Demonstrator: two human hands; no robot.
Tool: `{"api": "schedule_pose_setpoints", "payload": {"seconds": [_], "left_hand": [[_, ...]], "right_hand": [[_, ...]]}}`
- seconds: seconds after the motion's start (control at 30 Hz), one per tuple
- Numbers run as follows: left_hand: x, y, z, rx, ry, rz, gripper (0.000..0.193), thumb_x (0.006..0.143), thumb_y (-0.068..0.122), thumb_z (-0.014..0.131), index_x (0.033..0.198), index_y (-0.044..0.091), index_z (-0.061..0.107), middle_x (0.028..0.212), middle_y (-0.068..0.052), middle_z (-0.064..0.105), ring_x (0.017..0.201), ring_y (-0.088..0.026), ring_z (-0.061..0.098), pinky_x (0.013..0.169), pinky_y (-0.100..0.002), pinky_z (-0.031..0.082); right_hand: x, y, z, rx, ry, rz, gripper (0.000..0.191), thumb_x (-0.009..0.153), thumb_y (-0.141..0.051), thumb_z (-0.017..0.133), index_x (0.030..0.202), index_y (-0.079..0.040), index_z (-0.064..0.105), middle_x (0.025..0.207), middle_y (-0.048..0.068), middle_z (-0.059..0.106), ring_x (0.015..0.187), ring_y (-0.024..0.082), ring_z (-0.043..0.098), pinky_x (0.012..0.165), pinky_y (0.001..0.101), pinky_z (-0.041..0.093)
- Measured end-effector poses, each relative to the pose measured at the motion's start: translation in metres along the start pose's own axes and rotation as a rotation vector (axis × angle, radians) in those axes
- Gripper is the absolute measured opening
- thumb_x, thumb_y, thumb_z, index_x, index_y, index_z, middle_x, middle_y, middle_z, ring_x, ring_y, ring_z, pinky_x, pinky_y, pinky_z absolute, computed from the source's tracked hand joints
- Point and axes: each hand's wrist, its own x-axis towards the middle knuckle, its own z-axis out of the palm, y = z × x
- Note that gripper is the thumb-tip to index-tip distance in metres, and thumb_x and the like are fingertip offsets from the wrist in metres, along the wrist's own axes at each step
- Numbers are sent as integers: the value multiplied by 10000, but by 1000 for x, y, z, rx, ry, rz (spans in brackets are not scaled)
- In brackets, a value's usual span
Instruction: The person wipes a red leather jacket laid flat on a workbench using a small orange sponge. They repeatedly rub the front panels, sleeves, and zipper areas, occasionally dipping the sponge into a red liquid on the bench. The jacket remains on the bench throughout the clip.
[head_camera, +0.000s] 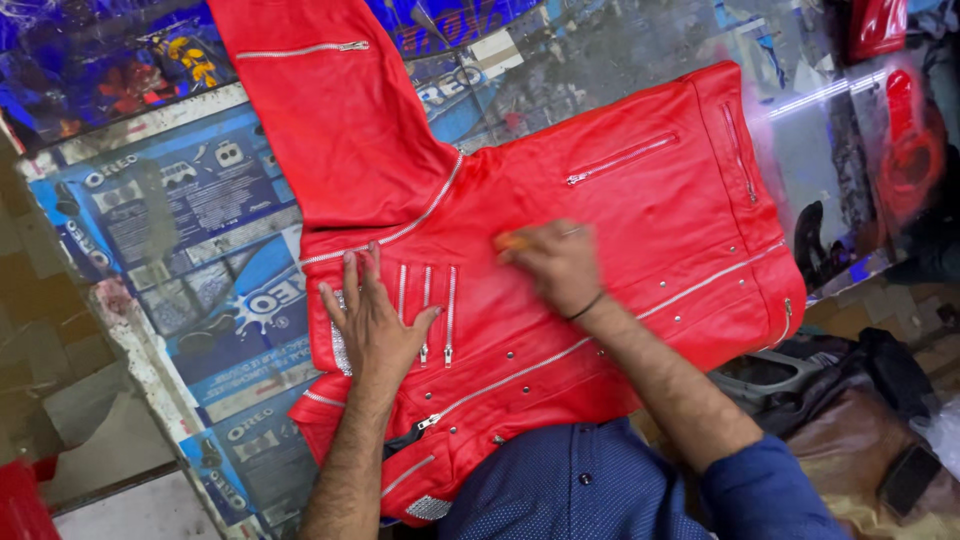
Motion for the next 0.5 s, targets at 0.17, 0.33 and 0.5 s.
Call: {"api": "schedule_pose_setpoints", "payload": {"seconds": [0.17,0.33,0.5], "left_hand": [[13,21,1,-54,175,129,1016,827,320,829,1592,20,232,1634,-151,389,1563,-340,260,1256,-643,30],[84,37,20,-119,147,349,743,1030,265,656,1624,79,250,1605,-44,504,1560,-275,369,1304,-565,127],[120,9,24,-186,86,354,742,1155,385,446,1671,39,39,1576,-28,575,1423,-274,477,1208,-520,254]], "right_hand": [[-25,53,-25,-324,272,381,249,918,-48,719,1111,-201,754,1159,21,703,985,277,620,822,440,444],[-6,54,-6,24,110,-11,270,908,-22,689,1103,-203,735,1208,-5,702,1063,242,643,887,427,486],[19,40,6,-320,241,335,277,849,-49,692,1008,-259,778,1160,-11,716,1001,263,601,803,446,432]]}}
